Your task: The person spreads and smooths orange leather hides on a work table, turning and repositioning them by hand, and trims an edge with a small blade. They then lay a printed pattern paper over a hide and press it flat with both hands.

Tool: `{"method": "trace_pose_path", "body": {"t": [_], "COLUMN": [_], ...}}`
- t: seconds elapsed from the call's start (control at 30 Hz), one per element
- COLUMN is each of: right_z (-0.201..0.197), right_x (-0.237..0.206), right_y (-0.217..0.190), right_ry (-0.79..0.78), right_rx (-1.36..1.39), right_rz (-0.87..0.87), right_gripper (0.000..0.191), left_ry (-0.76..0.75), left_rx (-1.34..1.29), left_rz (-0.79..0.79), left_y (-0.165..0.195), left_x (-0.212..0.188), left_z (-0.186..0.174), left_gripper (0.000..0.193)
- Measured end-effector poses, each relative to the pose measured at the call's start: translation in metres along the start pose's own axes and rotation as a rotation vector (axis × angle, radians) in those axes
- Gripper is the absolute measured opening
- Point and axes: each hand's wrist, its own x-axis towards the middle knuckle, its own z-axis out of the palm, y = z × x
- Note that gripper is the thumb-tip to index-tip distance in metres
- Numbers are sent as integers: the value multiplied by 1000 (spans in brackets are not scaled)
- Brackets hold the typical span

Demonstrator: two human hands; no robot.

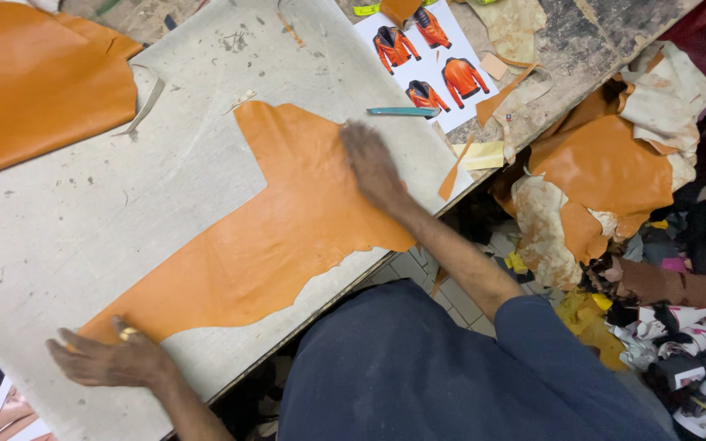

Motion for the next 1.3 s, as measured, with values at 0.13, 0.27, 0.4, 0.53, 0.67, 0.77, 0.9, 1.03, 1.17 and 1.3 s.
{"method": "trace_pose_path", "body": {"t": [0.13,0.27,0.4,0.53,0.67,0.77,0.9,1.03,1.17,1.3], "right_z": [6,-19,-56,-107,-141,-156,-177,-232,-305,-355], "right_x": [-18,-6,32,77,88,57,12,-4,21,30], "right_y": [-6,63,179,288,355,382,432,532,647,716], "right_ry": [-108,-13,-36,-202,-124,-132,-2,304,852,822], "right_rx": [97,-75,21,418,612,806,864,609,774,281], "right_rz": [-29,56,34,36,-40,226,289,334,450,842], "right_gripper": [57,51,61,57,46,31,28,31,17,44], "left_ry": [-304,-468,-556,-764,-912,-1109,-1216,-1244,-1301,-1287], "left_rx": [-92,-207,-247,-511,-833,-977,-1177,-1087,-1082,-1070], "left_rz": [75,287,570,735,766,443,224,254,356,421], "left_y": [99,235,386,509,577,604,650,703,737,761], "left_x": [-46,-95,-153,-212,-232,-234,-232,-231,-224,-212], "left_z": [2,4,5,-1,-10,-28,-43,-44,-34,-19], "left_gripper": [84,96,98,102,80,57,32,26,26,26]}}
